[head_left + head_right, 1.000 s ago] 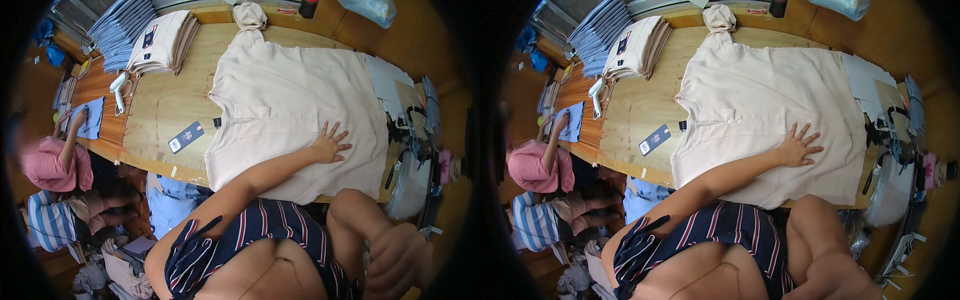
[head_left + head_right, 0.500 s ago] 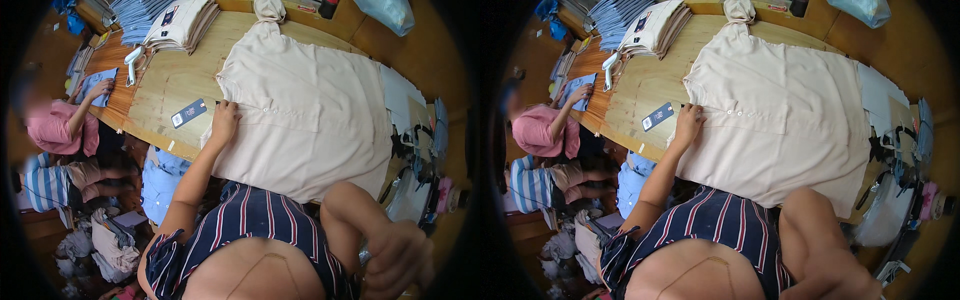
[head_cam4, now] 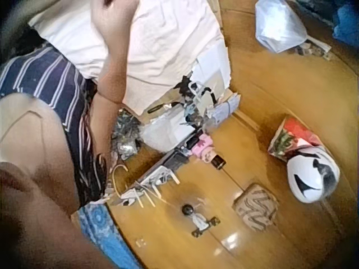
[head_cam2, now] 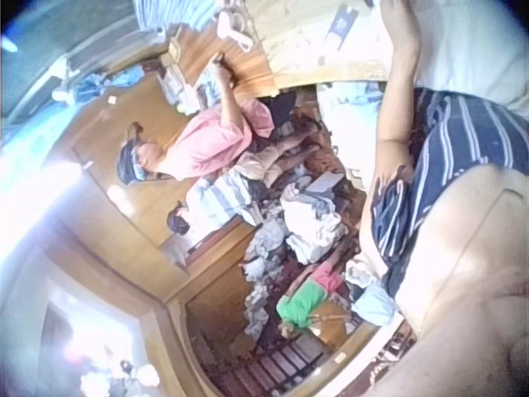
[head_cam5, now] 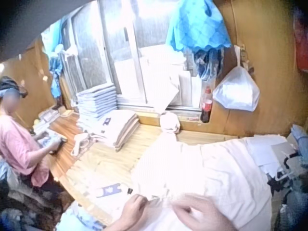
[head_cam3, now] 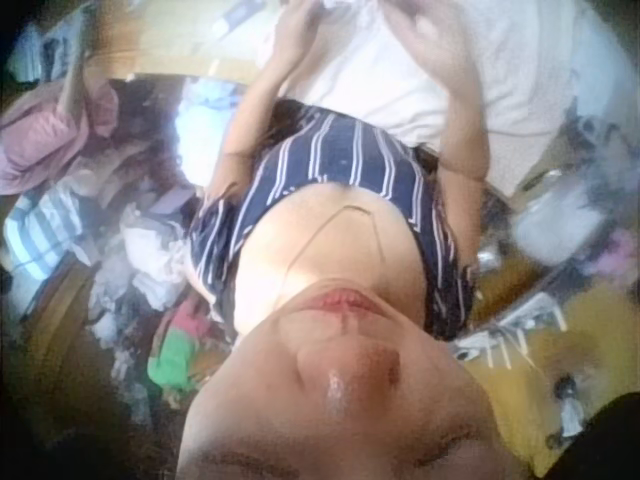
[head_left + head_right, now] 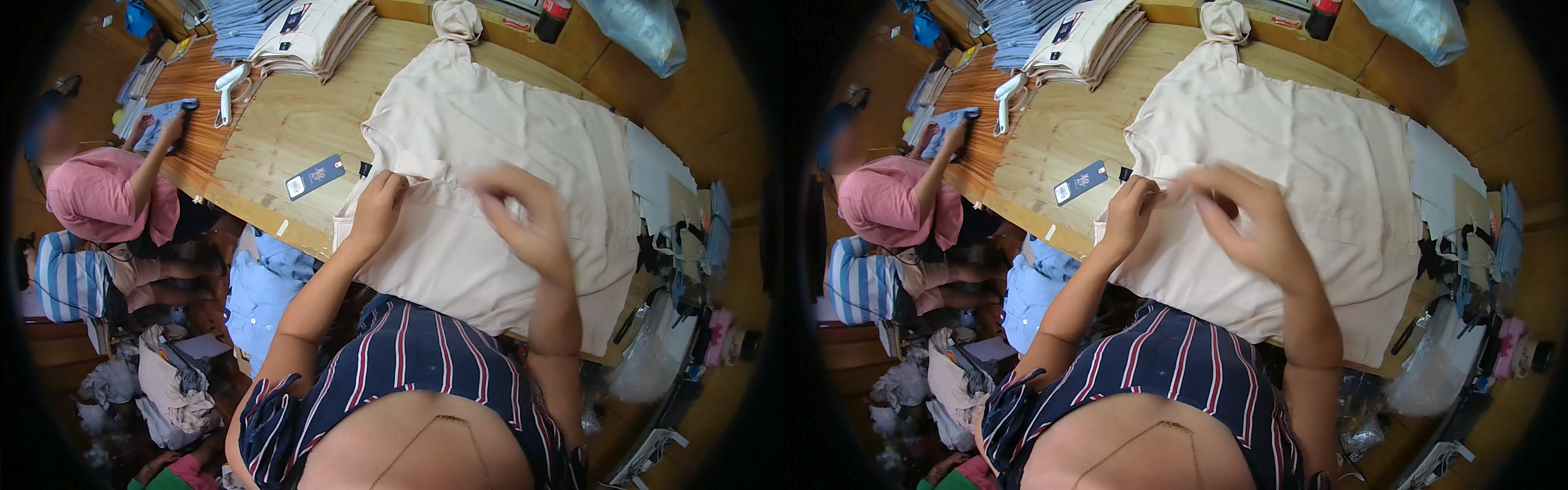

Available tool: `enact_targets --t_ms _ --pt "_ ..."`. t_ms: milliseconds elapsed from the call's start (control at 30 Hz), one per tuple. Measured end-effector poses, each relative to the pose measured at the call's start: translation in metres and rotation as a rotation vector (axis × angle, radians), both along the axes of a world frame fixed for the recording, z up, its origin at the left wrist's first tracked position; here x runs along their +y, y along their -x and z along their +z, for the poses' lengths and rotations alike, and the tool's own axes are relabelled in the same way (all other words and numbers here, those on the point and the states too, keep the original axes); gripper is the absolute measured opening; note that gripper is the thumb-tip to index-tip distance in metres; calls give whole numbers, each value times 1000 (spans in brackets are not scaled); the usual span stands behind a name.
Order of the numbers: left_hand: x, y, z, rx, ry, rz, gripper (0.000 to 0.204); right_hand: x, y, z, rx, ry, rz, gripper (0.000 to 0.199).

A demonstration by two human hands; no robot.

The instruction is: The person folds shirts by placing a template on the back of the garment, folding the sides and sleeves inward, and then folding the bottom up to create a neat rectangle.

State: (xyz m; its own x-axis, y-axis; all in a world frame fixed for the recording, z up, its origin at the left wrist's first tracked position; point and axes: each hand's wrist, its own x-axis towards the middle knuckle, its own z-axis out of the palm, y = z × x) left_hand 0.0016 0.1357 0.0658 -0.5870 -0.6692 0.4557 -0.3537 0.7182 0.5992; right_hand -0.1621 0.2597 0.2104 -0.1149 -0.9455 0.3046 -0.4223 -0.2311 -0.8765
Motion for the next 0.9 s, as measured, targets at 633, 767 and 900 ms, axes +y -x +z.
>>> enact_targets --t_ms 633,767,900 --pt "6 36 -42 -85 32 103 14 -71 6 -148 731 -313 -52 27" --pt "5 12 -16 71 49 142 11 -74 -5 -160 710 -416 3 29" --pt "11 -12 1 160 -184 150 10 -69 -5 -136 667 -371 95 27"
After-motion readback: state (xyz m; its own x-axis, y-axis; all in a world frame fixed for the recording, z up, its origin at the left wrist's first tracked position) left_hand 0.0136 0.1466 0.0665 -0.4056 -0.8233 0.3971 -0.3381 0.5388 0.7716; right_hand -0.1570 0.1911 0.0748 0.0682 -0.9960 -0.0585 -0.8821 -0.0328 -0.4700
